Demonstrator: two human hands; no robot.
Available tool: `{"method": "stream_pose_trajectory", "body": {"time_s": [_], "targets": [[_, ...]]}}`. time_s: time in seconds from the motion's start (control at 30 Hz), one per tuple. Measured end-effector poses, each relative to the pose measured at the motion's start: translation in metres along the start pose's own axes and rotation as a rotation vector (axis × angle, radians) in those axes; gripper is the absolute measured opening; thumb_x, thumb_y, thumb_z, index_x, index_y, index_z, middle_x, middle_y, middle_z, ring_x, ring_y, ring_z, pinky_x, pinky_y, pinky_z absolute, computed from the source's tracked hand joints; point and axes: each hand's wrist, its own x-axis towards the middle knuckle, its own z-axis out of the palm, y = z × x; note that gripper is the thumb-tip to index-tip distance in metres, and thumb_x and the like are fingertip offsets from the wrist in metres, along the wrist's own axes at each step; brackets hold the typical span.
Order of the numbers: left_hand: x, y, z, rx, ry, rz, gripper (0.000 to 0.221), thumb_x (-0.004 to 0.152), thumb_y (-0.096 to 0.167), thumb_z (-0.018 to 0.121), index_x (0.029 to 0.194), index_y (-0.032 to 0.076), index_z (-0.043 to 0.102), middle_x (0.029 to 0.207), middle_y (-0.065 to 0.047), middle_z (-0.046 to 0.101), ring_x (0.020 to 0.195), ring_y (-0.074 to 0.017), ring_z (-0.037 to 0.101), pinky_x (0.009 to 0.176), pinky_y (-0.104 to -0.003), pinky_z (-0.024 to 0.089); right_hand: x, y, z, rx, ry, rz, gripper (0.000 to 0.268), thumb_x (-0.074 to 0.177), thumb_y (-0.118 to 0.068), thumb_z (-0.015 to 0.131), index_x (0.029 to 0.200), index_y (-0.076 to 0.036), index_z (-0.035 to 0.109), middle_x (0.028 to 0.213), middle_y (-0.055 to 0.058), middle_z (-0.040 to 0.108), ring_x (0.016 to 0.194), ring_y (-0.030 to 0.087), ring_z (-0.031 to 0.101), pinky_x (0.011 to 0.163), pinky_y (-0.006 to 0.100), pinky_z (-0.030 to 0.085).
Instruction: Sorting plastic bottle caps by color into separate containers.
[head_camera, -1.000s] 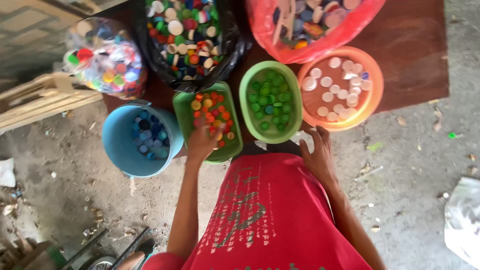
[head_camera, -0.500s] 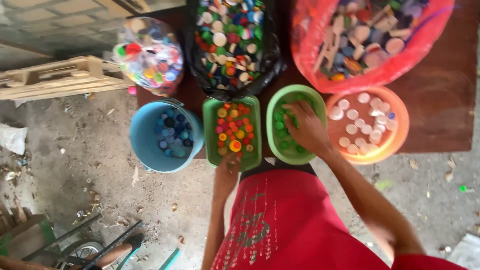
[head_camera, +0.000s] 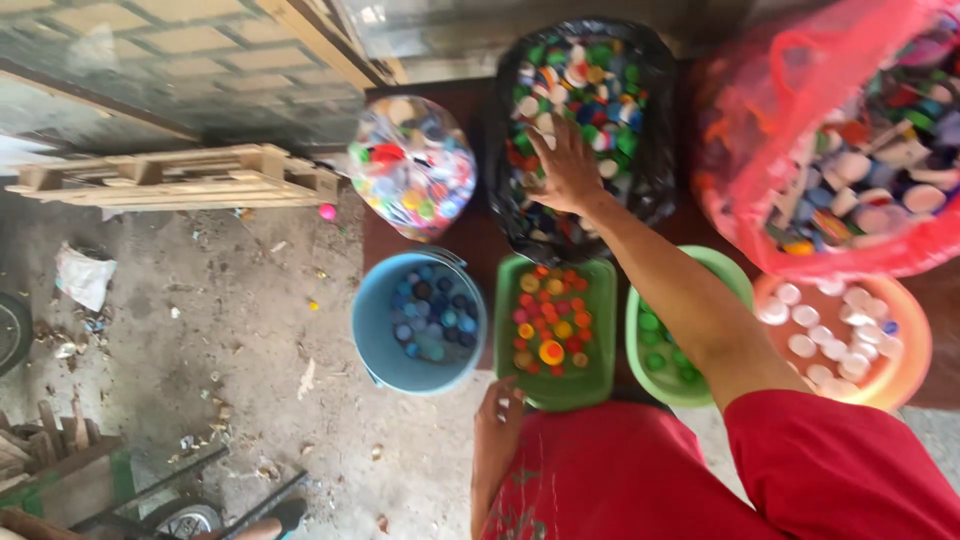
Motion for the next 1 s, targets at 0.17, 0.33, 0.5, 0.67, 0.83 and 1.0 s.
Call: {"method": "stream_pose_trajectory", "body": {"time_s": [0.17,0.33,0.5,0.67,0.83,1.0], "targets": [[0.01,0.022,-0.027,-0.103,-0.066,-0.021,0.034,0.098,0.019,0.062,0.13,0.008,0.063,0.098,-0.007,0.076,0.075,-0.0148,0.065,0.064,-0.03,0.054,0.034,-0.005,0.002,-0.03,-0.215,0.209,0.112,0.071,-0.052,0.089,0.16,-0.029,0.025,0.158,0.028,0.021,0.146,0.053,0.022,0.101,0.07,0.043],[0.023,0.061,-0.04,-0.076,-0.276,-0.018,0.036,0.099,0.019,0.063,0.133,0.008,0.061,0.104,-0.009,0.073,0.079,-0.0165,0.067,0.068,-0.031,0.054,0.036,-0.016,-0.019,0.073,-0.371,0.482,0.104,0.071,-0.049,0.087,0.156,-0.03,0.031,0.161,0.023,0.021,0.148,0.048,0.025,0.099,0.062,0.05],[0.044,0.083,-0.053,-0.013,-0.438,0.112,0.036,0.101,0.02,0.063,0.134,0.008,0.06,0.112,-0.007,0.073,0.092,-0.0147,0.07,0.077,-0.031,0.055,0.022,0.007,0.006,0.006,-0.18,0.356,0.077,0.075,-0.032,0.084,0.146,-0.025,0.055,0.153,0.025,0.04,0.13,0.049,0.049,0.091,0.055,0.055],[0.072,0.094,-0.05,-0.084,-0.499,0.173,0.036,0.1,0.019,0.064,0.134,0.006,0.061,0.104,-0.009,0.074,0.09,-0.0148,0.069,0.078,-0.03,0.055,0.02,0.024,0.006,0.421,-0.069,0.581,0.052,0.09,-0.033,0.074,0.139,-0.025,0.06,0.144,0.012,0.056,0.097,0.038,0.066,0.082,0.052,0.057],[0.114,0.097,-0.01,-0.149,-0.456,0.41,0.035,0.102,0.016,0.065,0.133,0.003,0.06,0.113,-0.009,0.072,0.089,-0.0149,0.067,0.079,-0.03,0.056,-0.008,0.014,-0.016,1.014,0.309,0.595,0.037,0.099,-0.027,0.078,0.132,-0.012,0.068,0.122,0.01,0.067,0.095,0.02,0.066,0.079,0.043,0.055],[0.18,0.167,0.054,-0.67,-0.179,0.531,0.055,0.101,0.026,0.066,0.147,0.007,0.042,0.144,-0.012,0.048,0.131,-0.0169,0.053,0.105,-0.032,0.051,-0.059,-0.066,-0.07,1.647,0.427,0.728,0.034,0.087,-0.019,0.067,0.121,-0.016,0.061,0.095,0.006,0.058,0.076,0.018,0.059,0.058,0.035,0.049]]}}
